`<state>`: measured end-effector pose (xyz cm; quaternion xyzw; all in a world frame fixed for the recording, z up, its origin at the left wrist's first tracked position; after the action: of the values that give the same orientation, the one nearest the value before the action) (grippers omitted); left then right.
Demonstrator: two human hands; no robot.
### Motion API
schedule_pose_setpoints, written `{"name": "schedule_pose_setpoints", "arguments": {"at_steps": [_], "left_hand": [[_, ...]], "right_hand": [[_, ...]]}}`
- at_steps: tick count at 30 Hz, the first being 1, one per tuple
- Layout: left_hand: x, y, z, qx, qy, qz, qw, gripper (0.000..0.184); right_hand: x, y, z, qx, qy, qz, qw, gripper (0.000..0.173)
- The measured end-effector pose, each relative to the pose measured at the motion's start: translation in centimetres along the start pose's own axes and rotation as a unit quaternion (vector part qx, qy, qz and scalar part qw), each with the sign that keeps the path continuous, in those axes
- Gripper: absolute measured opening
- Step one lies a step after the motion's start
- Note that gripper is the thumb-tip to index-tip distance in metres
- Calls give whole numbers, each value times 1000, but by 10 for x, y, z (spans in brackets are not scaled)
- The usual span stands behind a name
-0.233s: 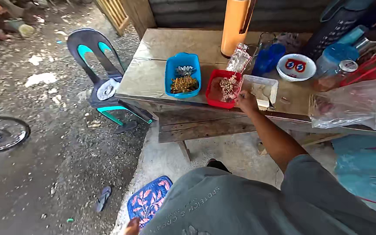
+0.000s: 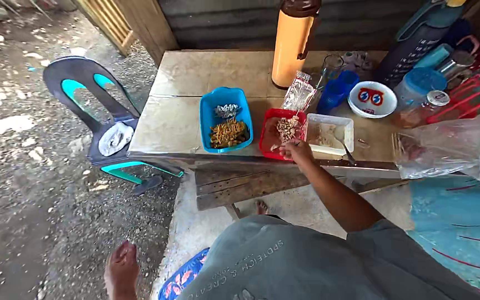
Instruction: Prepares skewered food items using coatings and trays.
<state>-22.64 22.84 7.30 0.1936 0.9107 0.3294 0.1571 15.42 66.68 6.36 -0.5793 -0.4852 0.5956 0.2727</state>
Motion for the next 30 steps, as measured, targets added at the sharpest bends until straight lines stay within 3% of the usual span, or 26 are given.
{"name": "schedule_pose_setpoints", "arguments": {"at_steps": [2,5,9,11,13,14,16,17,19,22,25,27,30], "left_hand": [[13,53,19,-18,1,54,998,45],[26,98,52,2,-39,158,987,48],[44,150,61,2,-67,273,960,51],[54,184,54,20,-63,314,947,51],[60,219,49,38,-66,331,940,49],[64,233,52,32,-74,352,932,49],[67,260,66,30,-106,386,916,44],[67,273,78,31,-132,400,906,41],[63,294,115,30,-196,439,877,34],[51,310,180,49,-327,510,794,28],[38,323,215,105,-464,517,711,33],[42,327,224,109,-520,490,691,35],[52,325,235,94,-564,435,695,34]], "right_hand": [[8,-3,5,69,3,24,997,24],[11,-19,-8,156,46,38,986,24],[4,-39,-39,155,80,49,983,27],[-4,-46,-50,89,89,36,991,26],[-8,-49,-57,-61,99,-32,993,22],[-11,-50,-60,-177,103,-91,975,22],[-12,-51,-59,-389,115,-203,891,26],[-9,-49,-55,-463,107,-230,850,28],[-6,-45,-40,-548,66,-206,808,31],[-15,-45,-12,-592,-18,-137,794,35],[-34,-45,-14,-563,25,-236,792,29],[-42,-50,-24,-549,80,-255,792,27],[-26,-51,-32,-557,88,-174,807,30]]}}
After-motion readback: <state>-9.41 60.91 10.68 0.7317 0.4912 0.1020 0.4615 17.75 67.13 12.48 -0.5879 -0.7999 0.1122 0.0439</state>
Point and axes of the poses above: each hand's wrist, its own x-axis towards the middle knuckle, its own z-axis out of the palm, y = z × x, the point moved 2 cm from there along x, towards the middle knuckle, and after that the axes turned 3 degrees about -x, right-handed, at the moved point
